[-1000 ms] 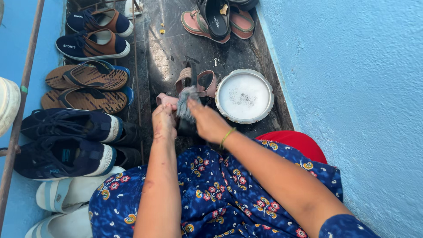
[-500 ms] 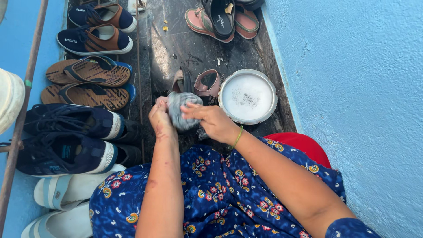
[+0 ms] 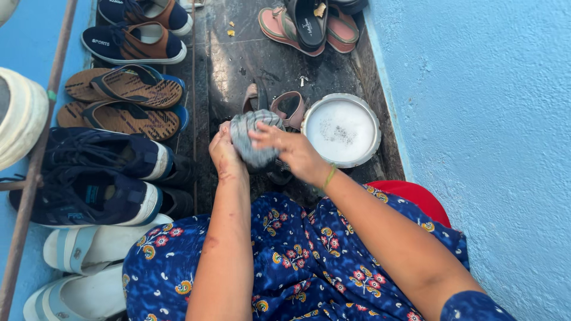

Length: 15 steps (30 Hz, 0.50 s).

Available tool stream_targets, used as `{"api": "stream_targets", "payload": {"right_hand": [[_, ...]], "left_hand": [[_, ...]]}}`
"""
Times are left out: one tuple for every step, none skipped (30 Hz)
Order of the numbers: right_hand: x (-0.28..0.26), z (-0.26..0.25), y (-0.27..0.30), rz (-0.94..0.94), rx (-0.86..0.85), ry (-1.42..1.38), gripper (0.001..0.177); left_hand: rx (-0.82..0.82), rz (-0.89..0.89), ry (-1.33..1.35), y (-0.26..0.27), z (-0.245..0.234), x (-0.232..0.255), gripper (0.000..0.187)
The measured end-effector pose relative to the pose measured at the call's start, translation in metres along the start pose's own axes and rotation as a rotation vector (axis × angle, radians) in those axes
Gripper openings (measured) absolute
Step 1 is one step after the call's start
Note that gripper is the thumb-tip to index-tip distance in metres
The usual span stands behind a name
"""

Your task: The person scrubs a pair of pink sandals with a cloth and soapy water, then uses a toothpick to clean the sole. The sandals are placed on the floor next to other footwear.

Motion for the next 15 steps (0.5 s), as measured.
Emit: {"api": "stream_targets", "payload": {"right_hand": [[-0.007,0.006,0.004,-0.043,-0.017,0.051,0.051],[-0.013,0.014,0.007,-0.096,-0.054,0.134,0.044],[-0.017,0.022,0.01,-0.15,-0.093,0.217,0.038],[-0.02,0.027,0.012,-0.205,-0.128,0.302,0.032],[-0.021,0.029,0.013,-0.217,-0.128,0.335,0.028],[-0.02,0.03,0.014,-0.229,-0.126,0.369,0.023],[-0.017,0.029,0.015,-0.242,-0.124,0.403,0.019],[-0.01,0.026,0.016,-0.159,-0.107,0.399,0.021],[-0.003,0.021,0.018,-0.077,-0.09,0.395,0.023],[0.005,0.016,0.021,0.006,-0.071,0.391,0.027],[0.013,0.008,0.021,0.058,0.041,0.221,0.025],[0.022,0.001,0.023,0.114,0.152,0.048,0.025],[0.031,-0.005,0.025,0.17,0.263,-0.125,0.025],[0.037,-0.014,0.026,0.19,0.366,-0.329,0.026],[0.043,-0.022,0.025,0.209,0.467,-0.535,0.026]], "left_hand": [[-0.072,0.011,-0.005,0.001,0.001,0.007,0.032],[-0.145,0.021,-0.011,0.001,0.0,0.015,0.036],[-0.218,0.032,-0.017,0.0,-0.003,0.022,0.04],[-0.171,0.041,0.013,-0.002,-0.006,0.025,0.035],[-0.124,0.05,0.042,-0.003,-0.009,0.025,0.031],[-0.078,0.059,0.071,-0.004,-0.011,0.025,0.029],[-0.079,0.03,0.056,-0.006,-0.011,0.025,0.03],[-0.08,0.002,0.042,-0.007,-0.011,0.025,0.031],[-0.081,-0.025,0.028,-0.007,-0.01,0.026,0.031],[-0.1,-0.013,0.059,-0.006,-0.009,0.029,0.032],[-0.12,-0.001,0.09,-0.004,-0.007,0.034,0.033],[-0.137,0.007,0.12,0.0,-0.006,0.038,0.034],[-0.137,0.006,0.09,0.004,-0.004,0.043,0.033],[-0.137,0.007,0.062,0.007,0.0,0.047,0.032],[-0.136,0.007,0.033,0.011,0.003,0.05,0.031]]}}
Point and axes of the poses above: each hand's wrist, its own y-axis away from the middle knuckle, its own z-axis out of the palm, x = y × z, the point moved 3 cm from there along -y, towards the middle knuckle, and after that the axes turned 10 degrees about -y, right-handed, at the moved point
